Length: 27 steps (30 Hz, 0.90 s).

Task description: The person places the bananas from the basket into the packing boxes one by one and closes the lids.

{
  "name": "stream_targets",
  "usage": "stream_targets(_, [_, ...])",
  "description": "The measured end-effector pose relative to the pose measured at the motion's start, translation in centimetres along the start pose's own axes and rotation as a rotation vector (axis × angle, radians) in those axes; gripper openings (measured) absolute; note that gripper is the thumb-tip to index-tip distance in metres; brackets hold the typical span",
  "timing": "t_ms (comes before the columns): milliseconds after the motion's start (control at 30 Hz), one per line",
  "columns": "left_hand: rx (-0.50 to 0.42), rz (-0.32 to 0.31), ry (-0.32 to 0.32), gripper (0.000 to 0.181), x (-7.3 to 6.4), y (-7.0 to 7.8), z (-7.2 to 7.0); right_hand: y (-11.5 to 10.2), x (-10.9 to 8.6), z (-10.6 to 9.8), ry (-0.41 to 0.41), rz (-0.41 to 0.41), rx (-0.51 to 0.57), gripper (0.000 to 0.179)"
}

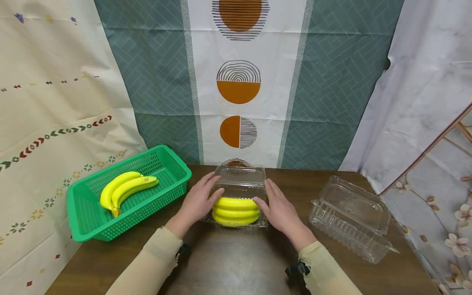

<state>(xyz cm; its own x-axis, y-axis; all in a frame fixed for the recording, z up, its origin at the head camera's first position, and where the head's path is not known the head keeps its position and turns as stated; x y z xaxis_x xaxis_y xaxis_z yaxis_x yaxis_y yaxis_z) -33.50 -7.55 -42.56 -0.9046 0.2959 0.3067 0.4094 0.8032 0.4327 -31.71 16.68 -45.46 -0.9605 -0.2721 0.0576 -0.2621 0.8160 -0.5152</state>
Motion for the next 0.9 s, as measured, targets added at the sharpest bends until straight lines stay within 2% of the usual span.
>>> stream_targets(367, [-0.014, -0.032, -0.015, 0.062, 0.8, -1.2, -0.1, 0.3, 1.1, -0.4, 0.02, -0.025, -0.027, 0.088])
stream_targets(900, [-0.079, -0.125, -0.079, 0.068, 2.0, -2.9, 1.4, 1.8, 2.6, 0.0, -0.014, 0.001, -0.053, 0.085])
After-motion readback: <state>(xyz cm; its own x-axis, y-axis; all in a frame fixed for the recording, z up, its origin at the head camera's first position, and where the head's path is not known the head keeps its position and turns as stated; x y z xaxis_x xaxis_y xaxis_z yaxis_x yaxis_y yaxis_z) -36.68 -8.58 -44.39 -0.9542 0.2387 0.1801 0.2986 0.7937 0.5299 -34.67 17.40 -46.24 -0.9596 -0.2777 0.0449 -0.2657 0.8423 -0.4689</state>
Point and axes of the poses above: each hand's wrist, its own x-axis towards the middle knuckle, its own z-axis out of the palm, y = z × x, the point moved 10 cm from there along x, towards the middle knuckle, and after that the axes turned 1 degree about -y, right-handed, at the moved point
